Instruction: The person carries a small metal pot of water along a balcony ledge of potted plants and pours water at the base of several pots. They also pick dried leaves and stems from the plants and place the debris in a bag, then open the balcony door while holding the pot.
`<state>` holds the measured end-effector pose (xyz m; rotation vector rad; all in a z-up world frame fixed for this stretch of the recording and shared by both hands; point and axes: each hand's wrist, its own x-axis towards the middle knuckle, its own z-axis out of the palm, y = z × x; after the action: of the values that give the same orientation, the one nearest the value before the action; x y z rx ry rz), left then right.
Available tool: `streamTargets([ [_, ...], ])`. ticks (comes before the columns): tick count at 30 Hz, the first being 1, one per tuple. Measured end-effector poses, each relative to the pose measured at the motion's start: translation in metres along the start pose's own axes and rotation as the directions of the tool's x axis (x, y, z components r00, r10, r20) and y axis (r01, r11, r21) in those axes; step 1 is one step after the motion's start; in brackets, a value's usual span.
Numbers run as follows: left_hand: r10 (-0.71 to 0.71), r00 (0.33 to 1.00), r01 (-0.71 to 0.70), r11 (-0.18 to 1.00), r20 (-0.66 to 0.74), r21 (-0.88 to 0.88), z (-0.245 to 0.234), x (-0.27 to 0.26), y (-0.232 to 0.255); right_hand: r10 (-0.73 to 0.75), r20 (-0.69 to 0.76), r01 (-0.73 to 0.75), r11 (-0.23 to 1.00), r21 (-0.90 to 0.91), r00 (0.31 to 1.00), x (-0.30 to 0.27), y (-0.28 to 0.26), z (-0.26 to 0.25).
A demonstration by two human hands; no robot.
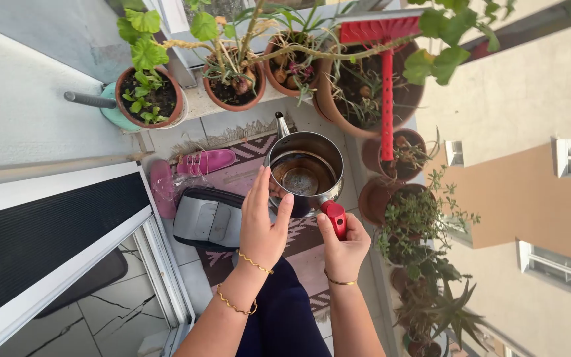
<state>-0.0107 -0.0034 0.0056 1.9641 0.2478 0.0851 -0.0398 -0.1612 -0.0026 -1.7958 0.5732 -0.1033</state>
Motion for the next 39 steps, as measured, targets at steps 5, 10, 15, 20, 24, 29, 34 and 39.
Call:
streamTargets([
  [5, 0.058, 0.998, -0.058, 0.998, 0.014, 0.016, -0.007, -0.021, 0.017, -0.018, -0.023, 0.019, 0.999, 0.039, 1.0, -0.023, -0.001, -0.025],
  [10, 0.049, 0.998, -0.048, 0.999, 0.043, -0.021, -0.009, -0.025, 0.017, -0.022, -0.038, 0.025, 0.997, 0.08, 0.999, -0.033, 0.001, -0.053],
  [15, -0.257, 0.962, 0.274, 0.927, 0.097, -0.255, -0.001, -0.003, -0.015, -0.004, 0.029, -0.002, 0.985, 0.175, 1.0, -0.022, 0.013, -0.084],
  [20, -0.203, 0.97, 0.241, 0.859, 0.132, -0.452, 0.013, 0.041, -0.046, -0.039, 0.163, -0.031, 0.914, 0.405, 0.986, 0.014, 0.039, -0.096],
  [24, -0.249, 0.917, 0.398, 0.552, 0.311, -0.733, 0.027, 0.076, -0.06, -0.054, 0.262, -0.094, 0.85, 0.519, 0.964, 0.052, 0.034, -0.084],
  [29, -0.269, 0.914, 0.406, 0.583, 0.305, -0.703, 0.029, 0.116, -0.046, 0.005, 0.336, -0.197, 0.819, 0.54, 0.942, 0.114, 0.015, -0.061],
  [34, -0.249, 0.961, 0.267, 0.705, 0.123, -0.657, 0.043, 0.166, -0.06, 0.038, 0.449, -0.293, 0.806, 0.515, 0.893, 0.184, -0.001, -0.036],
  [39, -0.32, 0.946, 0.241, 0.797, -0.05, -0.554, 0.042, 0.208, -0.071, 0.185, 0.454, -0.371, 0.854, 0.365, 0.872, 0.237, -0.047, -0.005],
])
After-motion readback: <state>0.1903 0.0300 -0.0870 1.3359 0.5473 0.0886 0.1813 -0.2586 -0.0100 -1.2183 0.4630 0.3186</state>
